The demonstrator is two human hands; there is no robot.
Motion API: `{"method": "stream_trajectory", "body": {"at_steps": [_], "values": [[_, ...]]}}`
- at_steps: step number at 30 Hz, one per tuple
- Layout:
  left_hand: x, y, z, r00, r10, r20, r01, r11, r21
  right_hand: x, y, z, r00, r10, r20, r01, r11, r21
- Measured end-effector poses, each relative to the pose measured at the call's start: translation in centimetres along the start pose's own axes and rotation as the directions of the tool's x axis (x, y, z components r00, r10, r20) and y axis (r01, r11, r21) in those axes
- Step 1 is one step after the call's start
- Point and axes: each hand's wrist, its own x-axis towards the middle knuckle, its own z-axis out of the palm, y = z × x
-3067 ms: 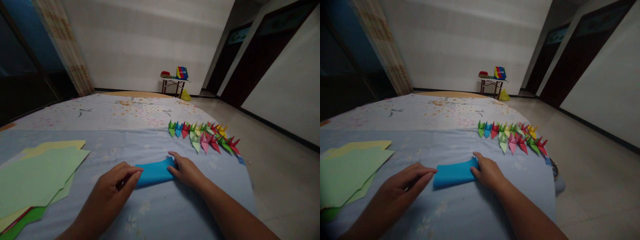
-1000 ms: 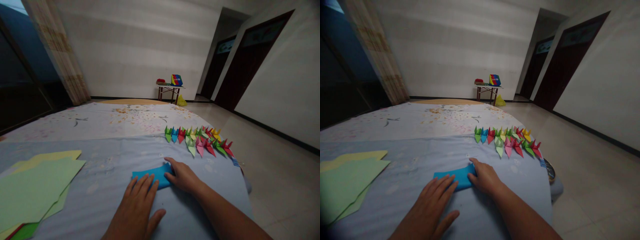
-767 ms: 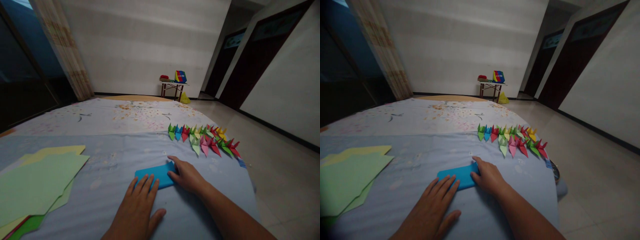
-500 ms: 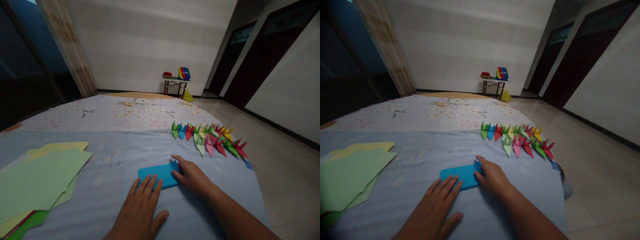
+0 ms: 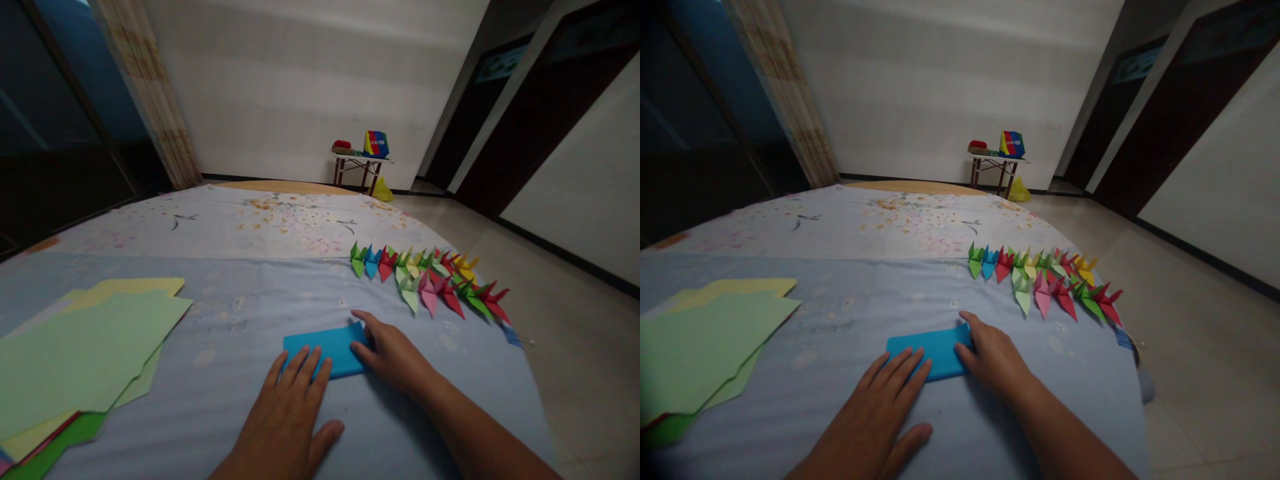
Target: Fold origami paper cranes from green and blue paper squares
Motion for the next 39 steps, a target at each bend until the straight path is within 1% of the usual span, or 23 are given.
{"method": "stream_trajectory", "body": {"at_steps": [9, 13, 16, 20, 23, 26, 29, 35, 39], "values": [[0.1, 0.1, -0.2, 1.000, -0.024, -0.010, 0.024, 0.999, -0.042, 0.1, -0.1, 0.0, 1.000, 0.020, 0.001, -0.020, 1.000, 0.009], [0.3, 0.3, -0.2, 0.999, -0.038, 0.036, 0.039, 0.998, -0.041, 0.0, -0.3, 0.0, 1.000, 0.012, -0.016, -0.013, 1.000, -0.017], [0.4, 0.3, 0.1, 0.997, -0.047, 0.060, 0.048, 0.999, -0.009, -0.2, -0.5, -0.2, 1.000, 0.021, -0.023, -0.022, 0.998, -0.051], [0.6, 0.1, 0.6, 0.998, -0.040, 0.040, 0.039, 0.999, 0.016, -0.4, -0.6, -0.4, 0.997, 0.016, -0.079, -0.022, 0.997, -0.080], [0.6, 0.0, 0.6, 0.999, -0.030, 0.009, 0.030, 1.000, 0.000, -0.4, -0.2, -0.7, 0.992, -0.014, -0.125, 0.006, 0.998, -0.062], [0.7, 0.0, 0.6, 0.999, -0.035, -0.011, 0.035, 0.999, -0.017, -0.4, 0.4, -1.2, 0.988, -0.049, -0.145, 0.045, 0.998, -0.034], [0.7, -0.1, 0.7, 0.999, -0.031, -0.018, 0.031, 0.999, -0.010, -0.5, 0.9, -1.7, 0.988, -0.087, -0.130, 0.086, 0.996, -0.019], [0.7, -0.4, 1.0, 0.999, -0.018, -0.050, 0.017, 1.000, -0.008, -0.6, 1.3, -2.2, 0.990, -0.131, -0.053, 0.130, 0.991, -0.027], [0.7, -0.5, 1.0, 0.999, -0.016, -0.033, 0.016, 1.000, 0.007, -0.7, 1.3, -2.5, 0.987, -0.160, -0.034, 0.158, 0.986, -0.062]]}}
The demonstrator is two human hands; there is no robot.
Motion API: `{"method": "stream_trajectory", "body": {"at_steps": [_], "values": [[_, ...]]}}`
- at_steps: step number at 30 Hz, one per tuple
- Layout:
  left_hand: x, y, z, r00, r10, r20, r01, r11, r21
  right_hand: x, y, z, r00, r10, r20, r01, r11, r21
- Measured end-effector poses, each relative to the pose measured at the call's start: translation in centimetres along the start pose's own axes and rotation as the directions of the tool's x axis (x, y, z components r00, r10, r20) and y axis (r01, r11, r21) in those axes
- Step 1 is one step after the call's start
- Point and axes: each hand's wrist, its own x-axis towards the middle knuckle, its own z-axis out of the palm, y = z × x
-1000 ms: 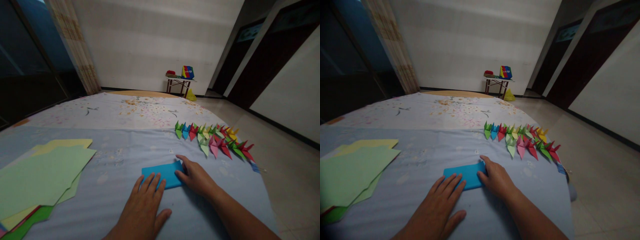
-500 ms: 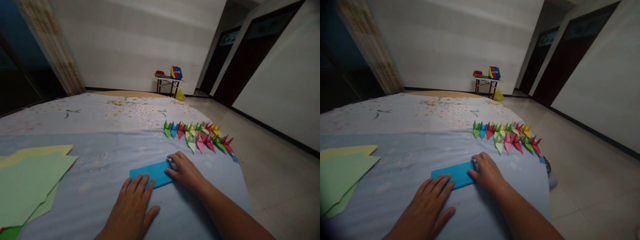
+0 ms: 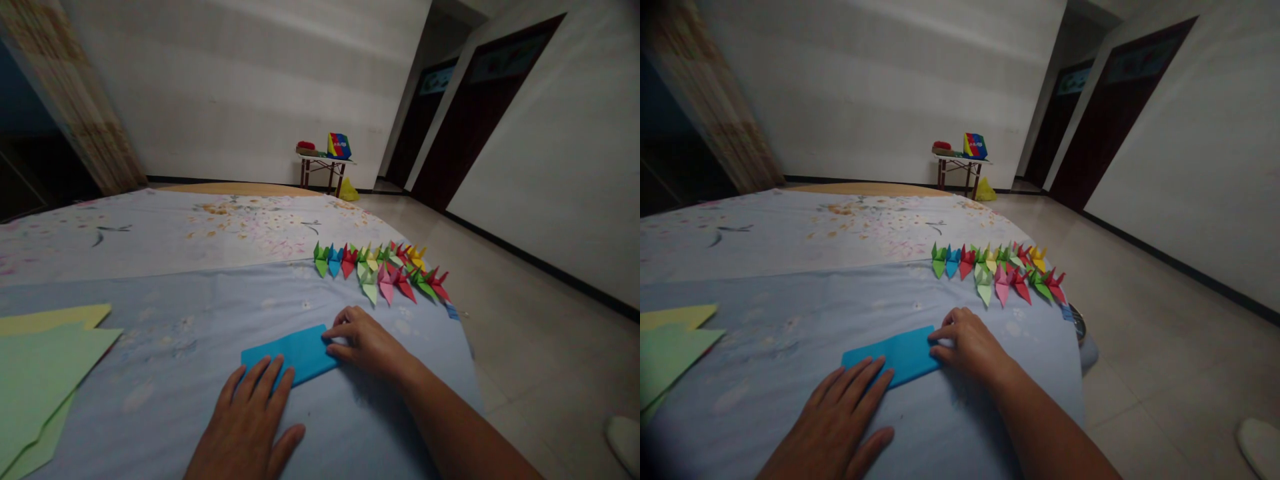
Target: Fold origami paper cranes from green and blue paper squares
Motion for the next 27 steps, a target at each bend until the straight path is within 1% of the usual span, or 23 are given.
{"method": "stream_trajectory", "body": {"at_steps": [3, 5, 12, 18, 23, 27], "values": [[-0.04, -0.03, -0.06, 1.000, 0.007, 0.010, -0.007, 1.000, 0.010, -0.06, -0.09, -0.11, 1.000, -0.010, 0.000, 0.010, 1.000, -0.020], [-0.11, -0.07, -0.02, 1.000, 0.006, -0.003, -0.006, 1.000, 0.010, -0.08, -0.12, -0.13, 1.000, -0.014, 0.006, 0.014, 1.000, -0.026], [-0.28, -0.31, 0.32, 1.000, 0.006, -0.011, -0.006, 1.000, 0.001, -0.08, -0.12, -0.21, 1.000, -0.026, 0.007, 0.026, 1.000, -0.017], [-0.31, -0.45, 0.61, 0.996, 0.051, -0.075, -0.048, 0.998, 0.039, -0.15, -0.12, -0.23, 0.999, -0.046, -0.017, 0.046, 0.999, -0.011], [-0.36, -0.43, 0.36, 0.997, 0.065, -0.048, -0.061, 0.994, 0.091, -0.12, -0.10, -0.20, 0.999, -0.032, -0.006, 0.031, 0.999, -0.020], [-0.27, -0.31, 0.10, 0.998, 0.051, -0.034, -0.048, 0.996, 0.073, -0.16, -0.05, -0.17, 0.999, -0.043, -0.018, 0.042, 0.999, -0.018]]}}
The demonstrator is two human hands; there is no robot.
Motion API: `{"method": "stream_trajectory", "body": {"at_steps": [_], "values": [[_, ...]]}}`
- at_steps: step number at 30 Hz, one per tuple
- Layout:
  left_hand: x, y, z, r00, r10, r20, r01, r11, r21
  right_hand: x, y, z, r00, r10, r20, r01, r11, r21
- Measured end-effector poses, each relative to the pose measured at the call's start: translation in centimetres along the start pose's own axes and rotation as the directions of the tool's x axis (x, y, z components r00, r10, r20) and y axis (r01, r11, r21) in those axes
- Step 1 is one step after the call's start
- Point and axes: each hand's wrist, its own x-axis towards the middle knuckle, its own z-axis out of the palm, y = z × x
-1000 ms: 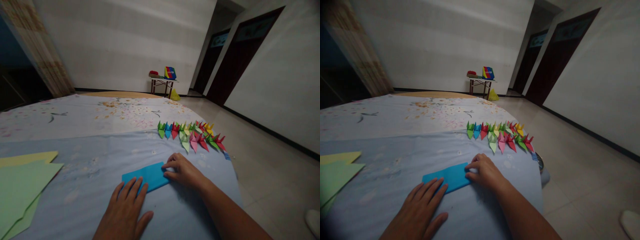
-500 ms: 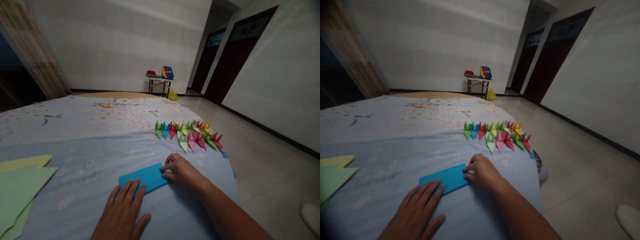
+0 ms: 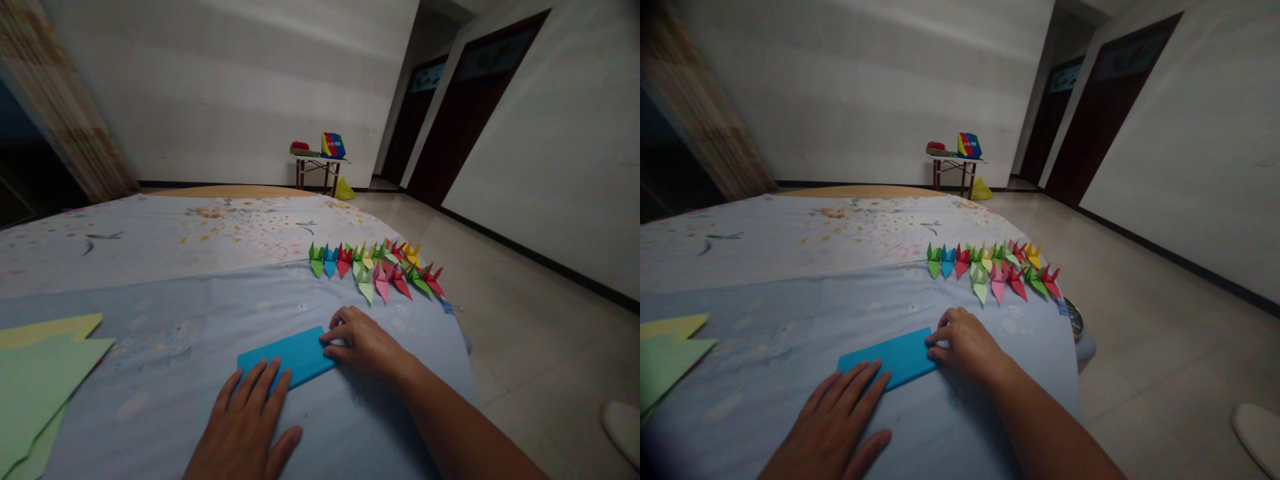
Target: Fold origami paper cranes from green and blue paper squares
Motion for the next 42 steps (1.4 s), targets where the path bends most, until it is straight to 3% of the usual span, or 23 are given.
{"method": "stream_trajectory", "body": {"at_steps": [9, 14, 18, 21, 27, 36, 42], "values": [[0.3, 0.5, -0.5, 0.975, -0.058, 0.214, 0.078, 0.993, -0.088, 0.1, 0.0, 0.2, 1.000, 0.009, 0.006, -0.009, 0.999, -0.049], [0.3, 0.8, -1.1, 0.963, -0.036, 0.268, 0.067, 0.992, -0.105, -0.3, -2.5, 0.3, 0.991, -0.074, -0.109, 0.055, 0.985, -0.162], [0.3, 1.0, -1.5, 0.955, -0.012, 0.296, 0.051, 0.991, -0.122, -1.4, -5.7, 1.3, 0.980, -0.196, 0.041, 0.200, 0.946, -0.256], [0.3, 1.3, -1.6, 0.948, -0.003, 0.319, 0.045, 0.991, -0.123, -2.4, -6.9, 2.6, 0.972, -0.208, 0.106, 0.229, 0.934, -0.275], [0.4, 1.5, -1.9, 0.942, -0.009, 0.334, 0.058, 0.989, -0.137, -3.4, -6.2, 3.7, 0.972, -0.191, 0.140, 0.225, 0.928, -0.296], [0.1, 1.4, -1.9, 0.952, -0.020, 0.307, 0.072, 0.984, -0.160, -5.3, -3.5, 1.1, 0.993, -0.088, 0.084, 0.115, 0.899, -0.421], [0.1, 1.5, -1.8, 0.953, -0.035, 0.302, 0.087, 0.984, -0.159, -2.9, -4.5, 0.3, 0.996, -0.076, -0.043, 0.052, 0.911, -0.409]]}}
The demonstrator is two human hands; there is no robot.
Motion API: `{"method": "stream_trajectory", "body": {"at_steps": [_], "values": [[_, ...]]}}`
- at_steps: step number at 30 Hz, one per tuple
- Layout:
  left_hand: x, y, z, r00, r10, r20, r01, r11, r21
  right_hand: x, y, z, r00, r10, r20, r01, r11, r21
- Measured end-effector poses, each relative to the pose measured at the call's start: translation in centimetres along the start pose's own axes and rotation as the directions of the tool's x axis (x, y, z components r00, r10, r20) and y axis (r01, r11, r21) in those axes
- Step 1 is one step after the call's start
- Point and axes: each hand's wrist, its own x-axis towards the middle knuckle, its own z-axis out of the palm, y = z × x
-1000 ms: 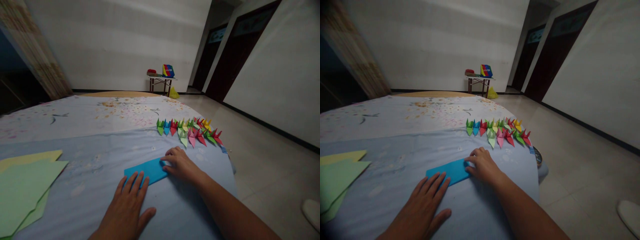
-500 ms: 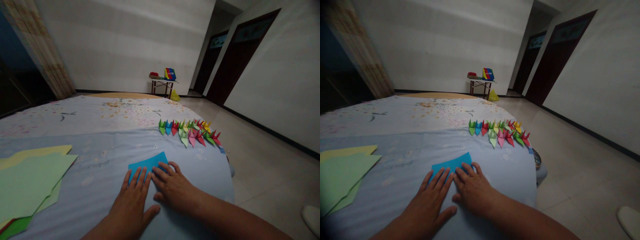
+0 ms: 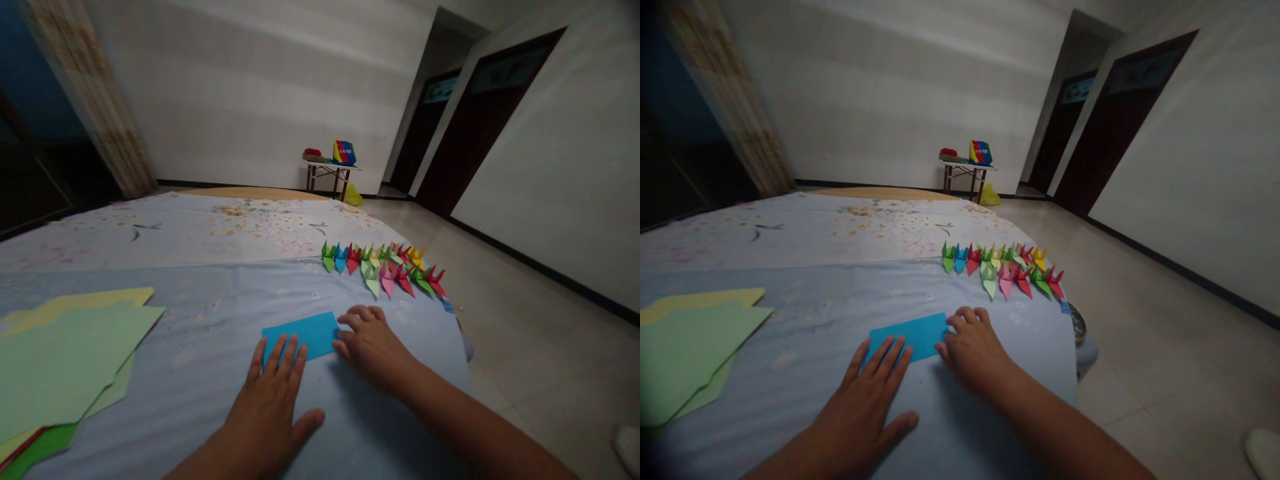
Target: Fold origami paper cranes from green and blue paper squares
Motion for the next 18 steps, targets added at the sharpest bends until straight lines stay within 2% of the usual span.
{"method": "stream_trajectory", "body": {"at_steps": [3, 5, 11, 18], "values": [[0.0, 0.1, 0.0, 1.000, 0.000, -0.001, 0.000, 1.000, 0.005, 1.9, -1.5, 0.5, 0.984, 0.019, -0.176, -0.005, 0.997, 0.080], [0.0, 0.1, 0.0, 1.000, 0.009, -0.009, -0.009, 1.000, 0.010, 2.6, -2.1, 1.2, 0.973, 0.012, -0.232, 0.012, 0.995, 0.102], [-0.1, -0.1, 0.3, 1.000, 0.001, -0.022, -0.001, 1.000, 0.010, 2.3, -1.6, 3.6, 0.994, -0.031, -0.103, 0.045, 0.988, 0.146], [-1.8, -1.1, -0.6, 1.000, -0.012, -0.021, 0.013, 1.000, 0.019, 2.0, -1.0, 3.7, 0.998, -0.033, -0.047, 0.041, 0.985, 0.167]]}}
